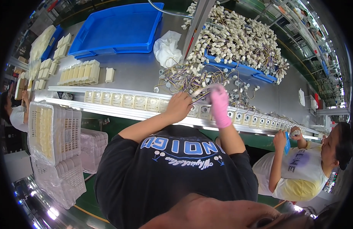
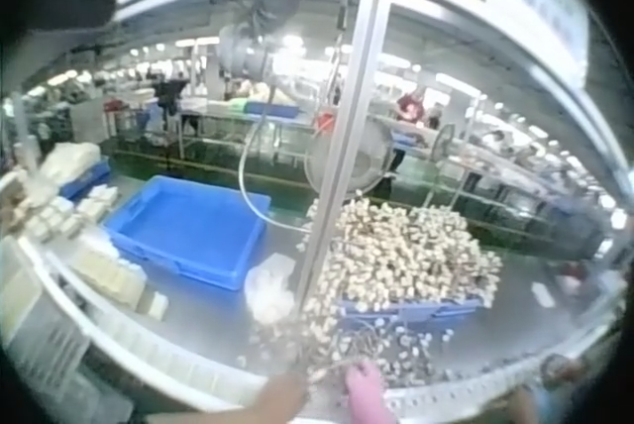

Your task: The person assembles electronic components by hand, connecting wires and connectors to sockets, taking parts from plastic trays and bins.

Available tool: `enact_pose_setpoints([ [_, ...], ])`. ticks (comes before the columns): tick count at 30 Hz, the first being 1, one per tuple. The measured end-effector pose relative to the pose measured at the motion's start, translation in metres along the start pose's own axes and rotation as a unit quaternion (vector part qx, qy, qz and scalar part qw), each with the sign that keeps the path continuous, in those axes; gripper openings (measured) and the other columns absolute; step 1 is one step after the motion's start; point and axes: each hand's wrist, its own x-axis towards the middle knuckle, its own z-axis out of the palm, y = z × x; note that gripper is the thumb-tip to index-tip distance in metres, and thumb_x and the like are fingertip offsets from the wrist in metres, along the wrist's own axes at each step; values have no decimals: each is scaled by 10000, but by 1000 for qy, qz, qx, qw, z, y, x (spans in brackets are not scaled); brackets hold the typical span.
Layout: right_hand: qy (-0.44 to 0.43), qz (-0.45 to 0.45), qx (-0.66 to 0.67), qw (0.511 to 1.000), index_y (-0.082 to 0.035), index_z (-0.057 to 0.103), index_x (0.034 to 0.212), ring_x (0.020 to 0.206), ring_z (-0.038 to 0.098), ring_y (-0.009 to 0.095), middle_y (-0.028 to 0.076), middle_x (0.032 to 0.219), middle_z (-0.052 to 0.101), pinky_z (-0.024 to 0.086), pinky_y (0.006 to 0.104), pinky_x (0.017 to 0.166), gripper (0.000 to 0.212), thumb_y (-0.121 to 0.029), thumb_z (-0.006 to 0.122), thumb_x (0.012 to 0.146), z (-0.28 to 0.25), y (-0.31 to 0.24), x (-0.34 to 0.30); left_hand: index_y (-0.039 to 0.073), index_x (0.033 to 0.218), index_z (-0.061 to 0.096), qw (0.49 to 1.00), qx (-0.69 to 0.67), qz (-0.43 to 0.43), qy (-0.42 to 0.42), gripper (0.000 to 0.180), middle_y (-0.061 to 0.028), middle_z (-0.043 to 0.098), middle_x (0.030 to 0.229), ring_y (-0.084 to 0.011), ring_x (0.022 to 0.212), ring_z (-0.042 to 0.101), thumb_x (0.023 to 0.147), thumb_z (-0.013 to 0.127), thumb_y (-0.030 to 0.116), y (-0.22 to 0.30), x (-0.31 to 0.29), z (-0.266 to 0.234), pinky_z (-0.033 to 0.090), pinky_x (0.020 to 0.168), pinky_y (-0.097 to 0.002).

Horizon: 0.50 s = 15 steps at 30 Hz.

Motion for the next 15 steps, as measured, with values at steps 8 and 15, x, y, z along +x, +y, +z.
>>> enact_pose_setpoints([
  [8,138,-290,-569,757,-3,455,1158,925,503,291,188,983,510,415,395,784,446,-95,555,733,-26,-24,22,63,794,549,998,44,3,-38,101,-99,508,801,-296,826,479,722,586,123,0,0,0,373,712,-409],
  [15,-306,-283,-545,728,-46,470,1085,898,531,315,160,931,562,403,442,792,393,-113,555,707,-6,7,11,73,834,585,999,20,37,-29,141,-86,514,815,-274,826,491,723,626,151,-7,1,6,394,726,-389],
])
